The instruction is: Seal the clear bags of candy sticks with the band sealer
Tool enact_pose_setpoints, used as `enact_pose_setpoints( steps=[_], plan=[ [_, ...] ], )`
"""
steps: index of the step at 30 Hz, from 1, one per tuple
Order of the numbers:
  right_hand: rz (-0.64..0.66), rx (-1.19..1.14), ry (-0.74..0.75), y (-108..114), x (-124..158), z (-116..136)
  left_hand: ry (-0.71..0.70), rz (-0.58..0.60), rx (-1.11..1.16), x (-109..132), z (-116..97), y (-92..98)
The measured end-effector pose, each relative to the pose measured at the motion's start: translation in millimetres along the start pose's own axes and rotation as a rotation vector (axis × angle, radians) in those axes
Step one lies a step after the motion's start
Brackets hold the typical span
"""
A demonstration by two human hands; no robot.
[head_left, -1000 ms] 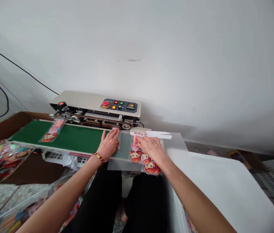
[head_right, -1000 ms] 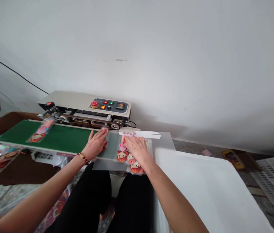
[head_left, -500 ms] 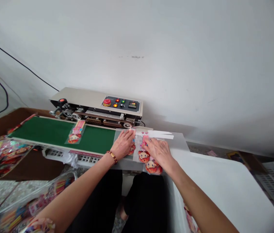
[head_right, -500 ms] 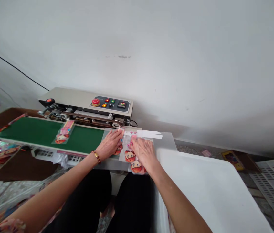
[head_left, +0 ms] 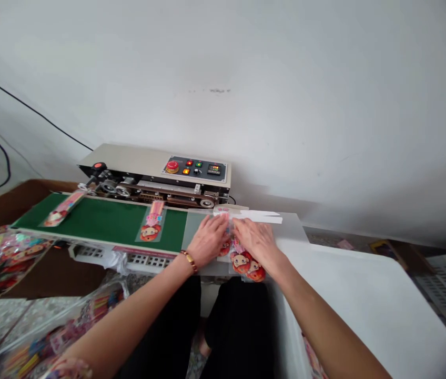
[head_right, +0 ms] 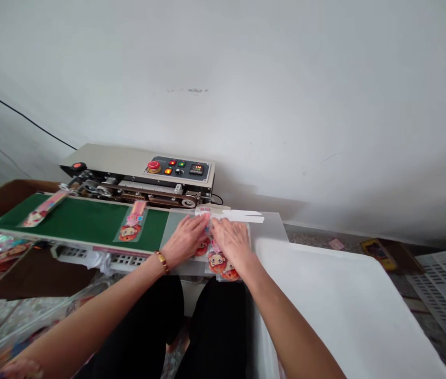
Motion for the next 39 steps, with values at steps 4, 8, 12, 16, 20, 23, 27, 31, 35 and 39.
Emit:
enact_pose_setpoints(
  steps=[4,8,12,16,20,23,27,31,35,39],
  plan=[
    [0.038,0.027,-0.017,-2.2,12.7,-13.4,0.031,0.03,-0.001,-6.8,-7.9,-14.9],
    [0.056,0.02,0.009,-11.5,6.3,-11.9,0.119,0.056,-0.028,14.6,33.7,-4.1],
    [0.023,-0.014,0.039,-15.6,-11.0,2.9,0.213,0.045,-0.075,35.1,72.4,17.9],
    [-0.011,-0.061,0.087,-10.6,-20.0,16.4,0.246,-0.023,-0.094,31.9,57.8,25.3],
    [-0.003,-0.058,-0.03,-2.6,-13.4,-1.2,-0.011,0.006,0.061,14.8,-3.1,4.1],
    [0.008,-0.039,-0.117,1.1,-8.8,-23.0,-0.081,0.033,0.084,10.7,-28.2,-11.6],
    [0.028,-0.044,-0.089,-1.8,-22.5,-22.8,-0.08,0.02,0.047,16.5,-28.8,-18.0],
    [0.056,-0.077,-0.047,-5.0,-45.8,-3.2,-0.086,0.027,0.018,21.5,-25.0,-18.1],
    [0.089,-0.162,-0.038,-3.2,-53.9,0.4,-0.079,0.021,0.003,24.2,-25.9,-17.1],
    [0.014,-0.305,0.0,4.5,-48.7,-4.5,-0.077,-0.03,-0.013,28.1,-28.3,-9.1]
  ],
)
Point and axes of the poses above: each hand's wrist, its own x-axis away from the middle knuckle, its own y-axis out of the back of the hand, z = x × y, the point moved 4 cm from there along -x, towards the middle knuckle, and after that the axes turned 1 degree about -y, right-handed, at the moved point
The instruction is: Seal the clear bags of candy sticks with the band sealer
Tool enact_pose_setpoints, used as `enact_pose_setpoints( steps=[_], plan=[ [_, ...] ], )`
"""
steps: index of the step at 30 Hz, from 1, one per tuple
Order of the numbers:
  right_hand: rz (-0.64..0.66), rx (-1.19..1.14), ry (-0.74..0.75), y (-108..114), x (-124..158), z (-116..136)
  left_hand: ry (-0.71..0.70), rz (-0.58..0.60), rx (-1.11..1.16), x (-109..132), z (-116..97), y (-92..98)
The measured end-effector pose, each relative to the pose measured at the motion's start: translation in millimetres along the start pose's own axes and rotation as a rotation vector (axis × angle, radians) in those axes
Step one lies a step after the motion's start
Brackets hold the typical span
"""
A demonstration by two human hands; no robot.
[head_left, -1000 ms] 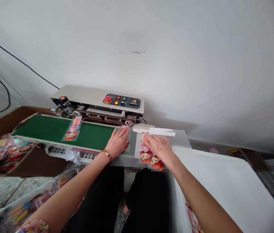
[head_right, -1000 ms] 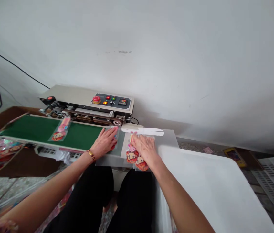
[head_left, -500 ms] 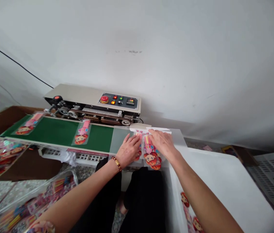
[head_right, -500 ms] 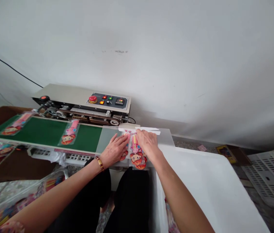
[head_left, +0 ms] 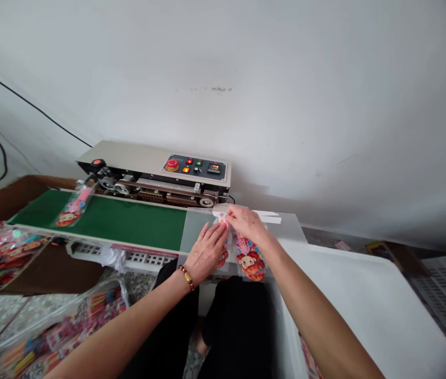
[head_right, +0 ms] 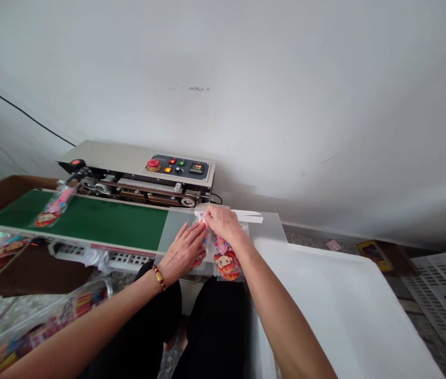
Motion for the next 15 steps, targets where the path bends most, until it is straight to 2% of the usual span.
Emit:
enact_pose_setpoints(
  steps=[2,6,11,15],
  plan=[
    [-0.062,-0.051,0.013,3.7,2.0,-0.9,0.027,-0.027,-0.022,0.0,1.0,4.3],
    [-0.148,0.012,0.007,2.8,-4.7,-0.5,0.072,-0.039,-0.039,-8.3,8.0,5.5],
    [-0.084,0.125,-0.047,-9.9,-19.6,-1.6,0.114,0.016,-0.024,-23.3,16.6,0.4],
    [-0.11,0.166,-0.005,-11.2,-15.0,-0.2,0.154,0.029,-0.008,-27.2,16.3,1.6]
  ],
)
Point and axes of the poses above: each hand's wrist, its own x-axis away from the middle knuckle, its own y-axis out of the back of the hand, z = x × y, the point moved 4 cm from there along -x, towards the middle knuckle, and after that the axes turned 1 degree about -y, right-handed, at the moved point
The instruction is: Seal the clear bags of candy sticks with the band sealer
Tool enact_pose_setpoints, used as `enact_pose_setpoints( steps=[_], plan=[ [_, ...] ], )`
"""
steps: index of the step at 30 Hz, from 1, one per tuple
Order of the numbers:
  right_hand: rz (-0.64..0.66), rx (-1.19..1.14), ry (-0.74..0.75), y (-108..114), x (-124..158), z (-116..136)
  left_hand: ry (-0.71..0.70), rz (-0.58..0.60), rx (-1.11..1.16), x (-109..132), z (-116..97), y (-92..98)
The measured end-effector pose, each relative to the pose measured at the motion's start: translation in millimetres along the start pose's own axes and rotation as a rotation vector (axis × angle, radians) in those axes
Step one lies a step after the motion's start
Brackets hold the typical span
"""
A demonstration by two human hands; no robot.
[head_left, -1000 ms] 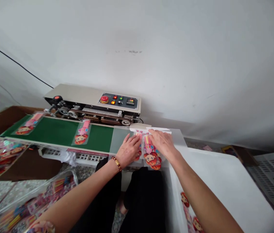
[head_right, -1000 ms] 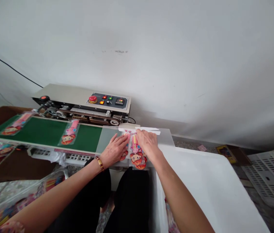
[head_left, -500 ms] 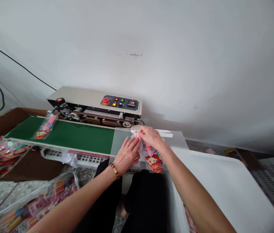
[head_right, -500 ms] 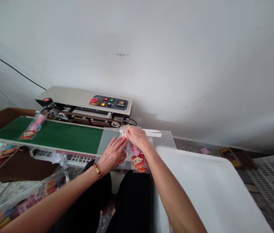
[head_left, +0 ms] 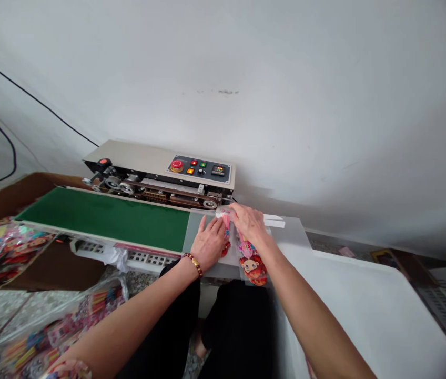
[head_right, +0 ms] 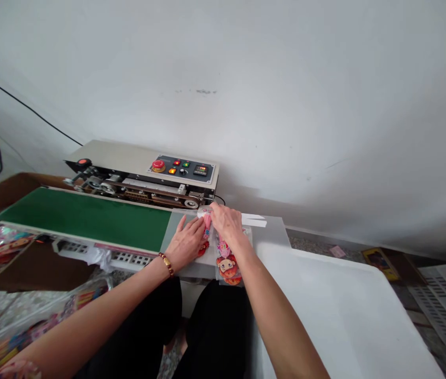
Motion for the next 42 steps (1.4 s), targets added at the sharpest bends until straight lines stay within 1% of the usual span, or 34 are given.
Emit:
enact_pose_setpoints(
  steps=[3,5,10,14,15,17,19,21,24,27,29,30,32,33,34,35,38,40,42],
  plan=[
    [0.082,0.033,0.095,-1.8,6.0,4.8,0.02,-0.004,0.009,-0.5,-0.4,1.4],
    [0.123,0.041,0.105,-2.7,7.1,6.1,0.029,-0.009,0.006,-0.9,0.6,1.7],
    [0.073,-0.052,0.083,0.2,1.3,5.7,-0.028,0.024,-0.006,-2.2,1.8,-1.5],
    [0.116,-0.15,0.099,2.8,-1.8,5.2,-0.047,0.068,-0.007,-3.0,2.5,-4.8],
    [0.12,-0.167,0.084,4.5,-0.7,3.2,-0.04,0.069,-0.006,-3.3,2.9,-5.3],
    [0.096,-0.183,0.007,9.5,5.9,-4.9,-0.027,0.057,-0.004,-3.4,3.8,-5.9],
    [0.057,-0.161,-0.089,14.7,19.4,-17.0,-0.019,0.037,-0.002,-2.6,5.3,-6.5],
    [0.06,-0.11,-0.139,17.6,37.9,-29.1,-0.01,0.018,0.0,-0.2,9.6,-6.3],
    [0.137,-0.05,-0.134,16.2,65.5,-42.1,0.035,0.012,0.002,6.7,27.4,-2.0],
    [0.19,-0.059,-0.113,12.7,79.2,-44.6,0.086,0.042,0.026,17.6,59.3,9.4],
    [0.189,-0.083,-0.121,11.8,77.2,-41.8,0.123,0.049,0.04,25.7,82.2,20.5],
    [0.187,-0.089,-0.128,11.8,73.5,-39.9,0.156,0.033,0.043,29.4,91.8,26.6],
    [0.198,-0.086,-0.126,11.6,62.5,-35.5,0.237,-0.03,0.046,35.3,102.0,37.4],
    [0.207,-0.083,-0.129,11.3,56.1,-33.8,0.267,-0.063,0.054,37.2,100.6,40.6],
    [0.213,-0.083,-0.137,10.7,49.5,-32.7,0.276,-0.084,0.066,38.3,94.2,41.5],
    [0.215,-0.087,-0.152,9.7,43.0,-32.3,0.258,-0.087,0.081,38.3,83.0,40.0],
    [0.216,-0.102,-0.209,3.8,25.1,-33.3,0.112,-0.028,0.12,35.4,33.6,25.0],
    [0.228,-0.099,-0.215,-1.0,16.1,-34.2,0.035,0.001,0.139,32.8,2.3,14.3],
    [0.239,-0.097,-0.206,-3.0,10.7,-35.6,0.008,0.003,0.148,29.6,-19.5,8.0]
  ],
)
Point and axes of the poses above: each hand's wrist, its own x-axis away from the middle knuckle, its own y-axis out of the back of the hand, z = x × y, the point moved 4 cm from there along -x, towards the middle knuckle, and after that the axes turned 1 degree about -y, right-handed, at the moved point
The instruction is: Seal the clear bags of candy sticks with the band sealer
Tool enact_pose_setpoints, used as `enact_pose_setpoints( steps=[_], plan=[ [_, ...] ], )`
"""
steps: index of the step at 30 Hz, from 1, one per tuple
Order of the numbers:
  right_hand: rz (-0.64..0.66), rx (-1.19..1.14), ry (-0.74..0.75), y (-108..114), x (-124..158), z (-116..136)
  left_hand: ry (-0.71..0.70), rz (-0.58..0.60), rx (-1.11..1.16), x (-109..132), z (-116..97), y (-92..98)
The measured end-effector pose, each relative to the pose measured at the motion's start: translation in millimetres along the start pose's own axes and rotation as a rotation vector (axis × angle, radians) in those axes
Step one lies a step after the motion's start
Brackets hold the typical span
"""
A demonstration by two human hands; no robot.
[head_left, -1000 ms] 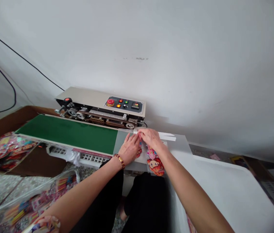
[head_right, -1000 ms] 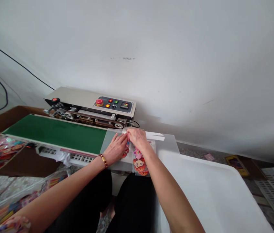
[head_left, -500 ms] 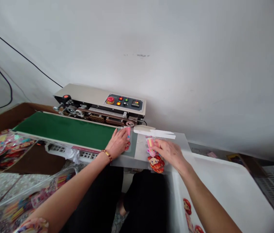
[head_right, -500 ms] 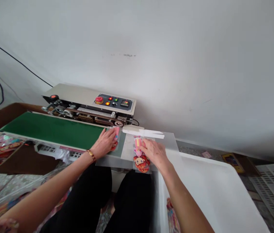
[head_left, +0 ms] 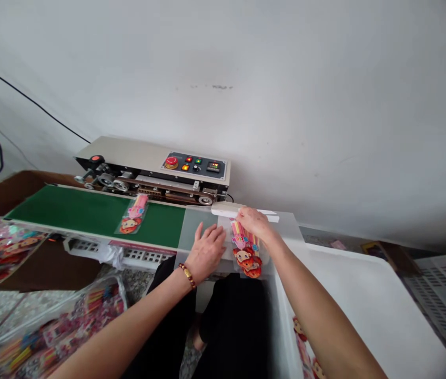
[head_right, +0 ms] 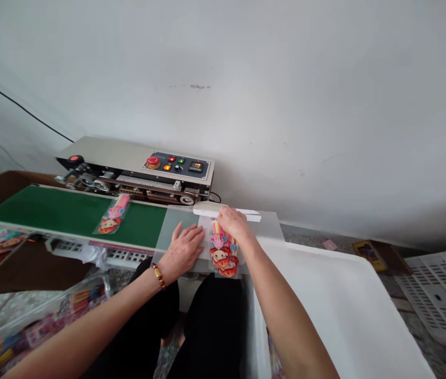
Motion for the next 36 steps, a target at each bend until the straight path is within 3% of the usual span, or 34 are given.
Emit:
enact_pose_setpoints(
  steps=[5,9,13,16,18,21,23,26,29,33,36],
  plan=[
    [-0.024,0.004,-0.041,12.3,1.4,-8.3,-0.001,-0.039,0.03,-16.0,-23.0,-3.0],
    [-0.007,-0.054,-0.092,14.6,1.3,-10.5,0.179,-0.052,0.028,-31.0,-18.3,-7.2],
    [-0.007,-0.296,0.005,5.7,-5.2,-5.1,0.235,-0.035,0.092,-36.8,-6.5,-14.6],
    [-0.008,-0.455,0.104,4.7,-1.7,-4.6,0.384,-0.084,0.369,-39.8,11.1,-10.0],
    [0.017,-0.692,0.196,10.0,7.5,-2.6,0.454,-0.124,0.732,-45.0,20.2,-1.6],
    [0.091,-1.016,0.342,24.6,27.2,7.3,0.4,-0.081,1.266,-56.5,19.7,18.5],
    [0.07,-1.066,0.393,35.7,38.6,14.5,0.368,-0.064,1.398,-60.5,16.4,35.6],
    [-0.01,-1.072,0.442,46.9,49.2,21.7,0.396,-0.04,1.405,-59.4,13.3,55.4],
    [0.013,-1.092,0.453,44.1,53.0,24.6,0.427,0.01,1.382,-56.5,12.6,63.2],
    [0.055,-1.051,0.419,30.6,52.7,25.9,0.5,-0.034,1.346,-55.1,18.0,59.1],
    [-0.014,-0.983,0.414,24.9,50.4,27.4,0.526,-0.069,1.295,-53.4,22.8,52.7]
  ],
)
Point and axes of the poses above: each hand's wrist, its own x-axis away from the middle knuckle, its own y-axis out of the back of the hand, z = x × y, the point moved 4 cm from there along -x, towards the middle knuckle, and after that the axes turned 1 degree about -y, right-handed, at the moved point
